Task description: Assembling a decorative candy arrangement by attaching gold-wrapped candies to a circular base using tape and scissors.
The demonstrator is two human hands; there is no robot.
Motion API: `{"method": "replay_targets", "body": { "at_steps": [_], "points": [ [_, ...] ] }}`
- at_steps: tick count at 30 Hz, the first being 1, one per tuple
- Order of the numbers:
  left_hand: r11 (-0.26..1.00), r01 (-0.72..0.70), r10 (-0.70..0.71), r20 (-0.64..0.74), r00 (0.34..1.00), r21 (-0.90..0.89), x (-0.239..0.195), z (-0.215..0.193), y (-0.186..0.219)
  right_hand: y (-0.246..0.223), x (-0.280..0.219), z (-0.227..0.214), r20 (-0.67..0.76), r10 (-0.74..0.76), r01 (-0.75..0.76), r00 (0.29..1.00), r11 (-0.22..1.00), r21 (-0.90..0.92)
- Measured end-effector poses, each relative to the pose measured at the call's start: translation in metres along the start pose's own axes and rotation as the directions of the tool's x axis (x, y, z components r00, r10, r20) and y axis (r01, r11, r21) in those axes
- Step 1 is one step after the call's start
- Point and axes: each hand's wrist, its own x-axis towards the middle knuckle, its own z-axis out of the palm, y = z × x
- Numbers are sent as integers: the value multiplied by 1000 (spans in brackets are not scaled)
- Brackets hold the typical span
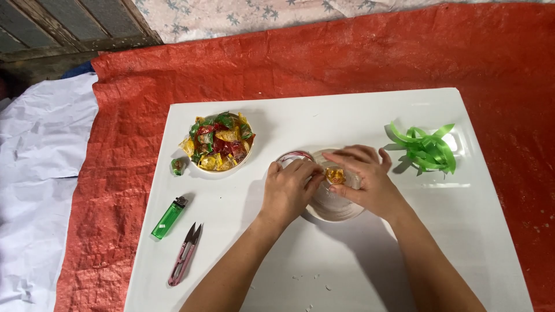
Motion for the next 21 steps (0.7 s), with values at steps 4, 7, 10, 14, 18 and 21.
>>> {"method": "replay_targets", "body": {
  "at_steps": [4, 7, 10, 14, 18, 21],
  "points": [
    [1000, 8, -8, -10, 1000, 1, -1, -1, 4, 33, -3, 7, -18, 101, -102, 995, 994, -40],
    [998, 61, -61, 33, 998, -21, 1, -3, 5, 35, 0, 2, -5, 83, -82, 997, 995, 47],
    [999, 33, -34, -23, 999, -42, -1, 4, 1, 35, 0, 0, 23, 64, -66, 998, 992, 107],
    [997, -18, 25, -90, 996, 73, -5, 13, -3, 23, -1, 4, 26, 111, -114, 994, 974, 196],
    [989, -47, 64, -116, 991, 144, -10, 24, -10, 32, 1, 12, -7, 58, -57, 998, 993, 103],
    [987, -49, 68, -117, 991, 153, -10, 23, -10, 39, 1, 17, -33, 21, -18, 999, 996, 92]
  ]
}}
